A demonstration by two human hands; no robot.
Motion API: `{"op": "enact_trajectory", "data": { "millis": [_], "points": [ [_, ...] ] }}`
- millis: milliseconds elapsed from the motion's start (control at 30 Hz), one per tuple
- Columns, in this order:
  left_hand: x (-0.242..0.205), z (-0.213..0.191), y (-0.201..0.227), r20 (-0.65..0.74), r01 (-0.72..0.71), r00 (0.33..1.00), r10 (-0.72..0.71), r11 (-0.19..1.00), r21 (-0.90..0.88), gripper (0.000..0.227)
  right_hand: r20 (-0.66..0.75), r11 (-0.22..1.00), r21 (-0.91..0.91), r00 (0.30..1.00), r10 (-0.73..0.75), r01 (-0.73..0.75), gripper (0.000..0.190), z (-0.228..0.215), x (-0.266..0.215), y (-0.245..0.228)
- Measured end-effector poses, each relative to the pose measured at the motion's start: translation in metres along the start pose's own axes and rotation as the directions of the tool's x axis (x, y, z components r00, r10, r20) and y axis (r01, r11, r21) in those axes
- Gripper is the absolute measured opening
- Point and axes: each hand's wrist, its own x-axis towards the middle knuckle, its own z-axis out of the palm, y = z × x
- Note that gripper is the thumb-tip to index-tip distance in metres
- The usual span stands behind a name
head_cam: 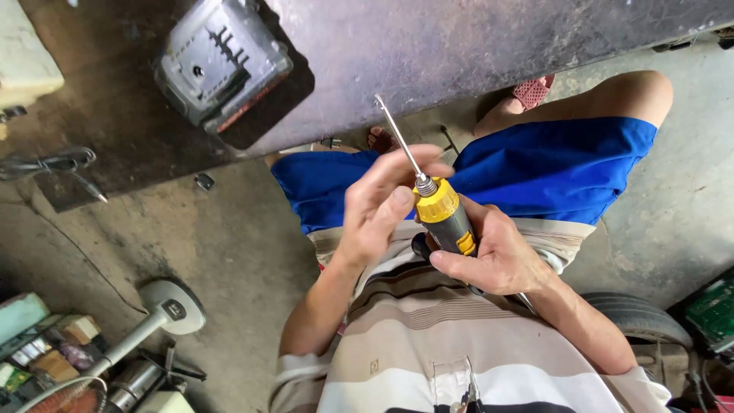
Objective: The person tests a battery pack with a multimeter, then assembles the pack by inserting the battery into a plastic housing. They secure the housing with screws using a screwdriver.
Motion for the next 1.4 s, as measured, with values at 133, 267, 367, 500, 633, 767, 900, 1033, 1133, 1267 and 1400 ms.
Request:
{"op": "enact_trajectory", "data": {
  "millis": [133, 267, 367, 500, 633, 767, 900, 1033, 1133, 1267, 1400],
  "points": [
    [0.005, 0.010, -0.030, 0.346, 0.253, 0.938, 0.001, 0.680, -0.688, 0.068, 0.036, 0.997, 0.060, 0.998, -0.042, 0.040, 0.022, 0.004, 0.005, -0.003],
    [0.020, 0.016, -0.023, 0.274, 0.151, 0.961, 0.047, 0.739, -0.657, 0.061, -0.012, 0.997, -0.029, 0.998, -0.066, 0.065, 0.019, -0.003, 0.014, 0.000],
    [0.017, 0.017, -0.014, 0.088, 0.164, 0.986, -0.138, 0.806, -0.569, 0.049, -0.223, 0.935, -0.354, 0.973, -0.055, -0.028, 0.028, 0.013, 0.015, -0.009],
    [0.018, 0.015, -0.008, -0.102, 0.110, 0.984, -0.148, 0.944, -0.311, 0.035, -0.331, 0.846, -0.503, 0.944, 0.000, -0.177, 0.049, 0.024, 0.022, -0.015],
    [0.018, 0.006, -0.022, 0.173, 0.205, 0.976, -0.134, 0.834, -0.512, 0.048, -0.243, 0.901, -0.428, 0.969, -0.039, -0.071, 0.040, 0.014, 0.019, -0.007],
    [0.020, 0.000, -0.041, 0.343, 0.329, 0.933, -0.105, 0.633, -0.701, 0.061, -0.206, 0.918, -0.397, 0.973, -0.103, 0.013, 0.036, 0.014, 0.025, -0.013],
    [0.022, 0.001, -0.045, 0.383, 0.356, 0.919, -0.089, 0.605, -0.713, 0.061, -0.203, 0.922, -0.386, 0.975, -0.095, 0.010, 0.035, 0.009, 0.019, 0.000],
    [0.019, 0.009, -0.035, 0.166, 0.219, 0.975, -0.144, 0.708, -0.672, 0.049, -0.210, 0.935, -0.354, 0.975, -0.072, -0.007, 0.036, 0.012, 0.018, 0.005],
    [0.016, 0.010, -0.032, 0.063, 0.173, 0.983, -0.173, 0.758, -0.629, 0.044, -0.222, 0.924, -0.382, 0.971, -0.092, 0.000, 0.037, 0.012, 0.019, 0.009],
    [0.012, 0.012, -0.031, -0.009, 0.162, 0.977, -0.211, 0.778, -0.607, 0.040, -0.229, 0.925, -0.379, 0.969, -0.095, 0.001, 0.031, 0.013, 0.019, 0.010],
    [0.011, 0.009, -0.034, 0.052, 0.180, 0.980, -0.190, 0.755, -0.631, 0.050, -0.209, 0.916, -0.401, 0.972, -0.107, 0.015, 0.033, 0.008, 0.020, 0.005]
  ]
}}
